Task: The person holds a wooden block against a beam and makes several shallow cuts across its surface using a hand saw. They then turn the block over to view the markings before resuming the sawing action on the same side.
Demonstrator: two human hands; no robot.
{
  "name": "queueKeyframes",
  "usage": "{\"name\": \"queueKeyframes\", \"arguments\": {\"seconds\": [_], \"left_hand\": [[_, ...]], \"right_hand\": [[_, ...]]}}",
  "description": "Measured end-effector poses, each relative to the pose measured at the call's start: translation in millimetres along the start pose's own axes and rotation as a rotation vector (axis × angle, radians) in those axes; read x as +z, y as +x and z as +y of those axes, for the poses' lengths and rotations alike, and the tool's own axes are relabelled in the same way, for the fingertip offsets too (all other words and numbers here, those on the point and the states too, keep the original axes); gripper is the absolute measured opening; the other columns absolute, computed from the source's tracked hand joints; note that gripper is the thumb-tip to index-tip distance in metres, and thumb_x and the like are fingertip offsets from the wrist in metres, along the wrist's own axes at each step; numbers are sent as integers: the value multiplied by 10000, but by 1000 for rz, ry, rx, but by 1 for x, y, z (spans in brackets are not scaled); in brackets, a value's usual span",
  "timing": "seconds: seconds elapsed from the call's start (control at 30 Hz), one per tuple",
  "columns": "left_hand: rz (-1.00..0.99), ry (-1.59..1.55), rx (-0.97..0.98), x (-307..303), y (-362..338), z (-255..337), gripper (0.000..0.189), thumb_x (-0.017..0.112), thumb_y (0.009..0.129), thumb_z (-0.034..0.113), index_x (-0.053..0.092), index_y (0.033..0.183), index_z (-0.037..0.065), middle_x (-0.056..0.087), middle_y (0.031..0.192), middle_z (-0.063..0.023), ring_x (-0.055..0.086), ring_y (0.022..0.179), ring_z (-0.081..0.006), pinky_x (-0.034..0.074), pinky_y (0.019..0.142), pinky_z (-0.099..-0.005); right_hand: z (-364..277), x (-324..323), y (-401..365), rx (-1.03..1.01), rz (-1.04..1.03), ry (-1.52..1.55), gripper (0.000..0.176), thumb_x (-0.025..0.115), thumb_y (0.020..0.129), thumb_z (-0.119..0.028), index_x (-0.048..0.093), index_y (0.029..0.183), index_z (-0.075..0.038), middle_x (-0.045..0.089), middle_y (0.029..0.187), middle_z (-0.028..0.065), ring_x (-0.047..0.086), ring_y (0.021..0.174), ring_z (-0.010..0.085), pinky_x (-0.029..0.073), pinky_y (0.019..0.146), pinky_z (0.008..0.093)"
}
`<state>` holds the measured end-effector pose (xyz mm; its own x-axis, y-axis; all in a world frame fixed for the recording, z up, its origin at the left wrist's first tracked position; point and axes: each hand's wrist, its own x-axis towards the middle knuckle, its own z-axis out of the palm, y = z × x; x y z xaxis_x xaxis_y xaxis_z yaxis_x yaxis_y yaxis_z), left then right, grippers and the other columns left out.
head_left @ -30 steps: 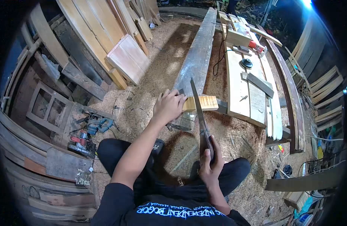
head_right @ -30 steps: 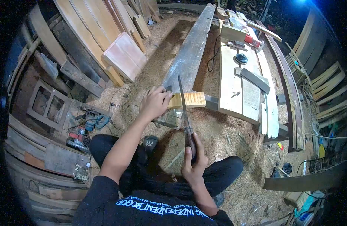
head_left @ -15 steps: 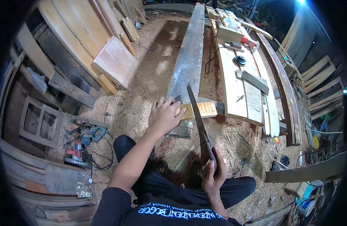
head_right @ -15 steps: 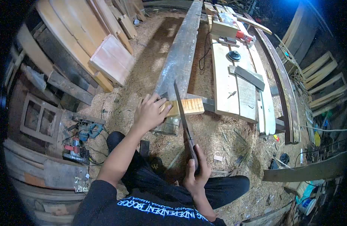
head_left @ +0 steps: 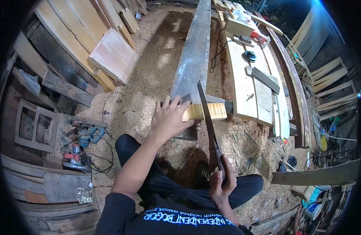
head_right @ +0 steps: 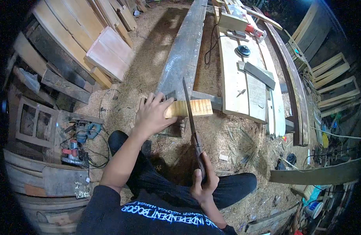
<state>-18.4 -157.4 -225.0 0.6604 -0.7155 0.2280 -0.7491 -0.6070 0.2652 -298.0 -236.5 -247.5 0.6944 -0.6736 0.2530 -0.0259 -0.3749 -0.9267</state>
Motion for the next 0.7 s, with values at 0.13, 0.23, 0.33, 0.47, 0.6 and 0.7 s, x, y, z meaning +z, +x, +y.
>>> {"name": "queueKeyframes", "arguments": {"seconds": [0.13, 0.23, 0.33, 0.47, 0.6, 0.7], "left_hand": [[-27, 16, 0, 2, 0, -1, 658, 805, 813, 461, 679, 1384, 159, 587, 1257, -86, 543, 1224, -305, 408, 1092, -516], [-32, 0, 6, -2, -2, 0, 664, 785, 833, 441, 662, 1403, 123, 584, 1276, -93, 541, 1227, -317, 411, 1088, -528], [-91, -8, 24, -7, -2, -1, 662, 742, 909, 478, 635, 1440, 97, 583, 1352, -129, 527, 1303, -343, 399, 1126, -576], [-77, -45, -19, 0, -1, 0, 662, 736, 914, 480, 627, 1446, 101, 585, 1358, -130, 524, 1313, -349, 382, 1150, -590], [-61, -63, -28, 4, 1, -1, 653, 731, 921, 484, 629, 1437, 98, 592, 1350, -120, 529, 1305, -354, 375, 1161, -600], [-79, -60, -24, -2, 2, 0, 644, 730, 922, 495, 643, 1419, 94, 594, 1359, -113, 532, 1306, -352, 385, 1152, -607]], "right_hand": [[6, 0, -5, -40, -5, -32, 486, 551, 1057, -135, 526, 1486, 93, 745, 1202, 230, 712, 857, 163, 552, 799, 285], [-1, 0, -3, 30, -10, 42, 483, 551, 1059, -136, 528, 1489, 84, 743, 1208, 236, 725, 884, 179, 557, 821, 293], [1, -1, -3, 81, -32, 102, 480, 544, 1066, -153, 535, 1490, 71, 748, 1203, 222, 708, 825, 159, 552, 778, 279], [-1, 0, -1, 3, -33, 50, 518, 493, 1096, -245, 516, 1515, 58, 746, 1041, 131, 565, 637, 85, 458, 612, 240], [-11, -7, -3, 96, -97, 157, 567, 455, 1119, -334, 495, 1538, 45, 685, 846, 46, 480, 569, 52, 378, 535, 234], [-7, -15, -6, 97, -128, 105, 573, 459, 1124, -355, 495, 1545, 33, 643, 772, 9, 482, 571, 50, 376, 531, 231]]}}
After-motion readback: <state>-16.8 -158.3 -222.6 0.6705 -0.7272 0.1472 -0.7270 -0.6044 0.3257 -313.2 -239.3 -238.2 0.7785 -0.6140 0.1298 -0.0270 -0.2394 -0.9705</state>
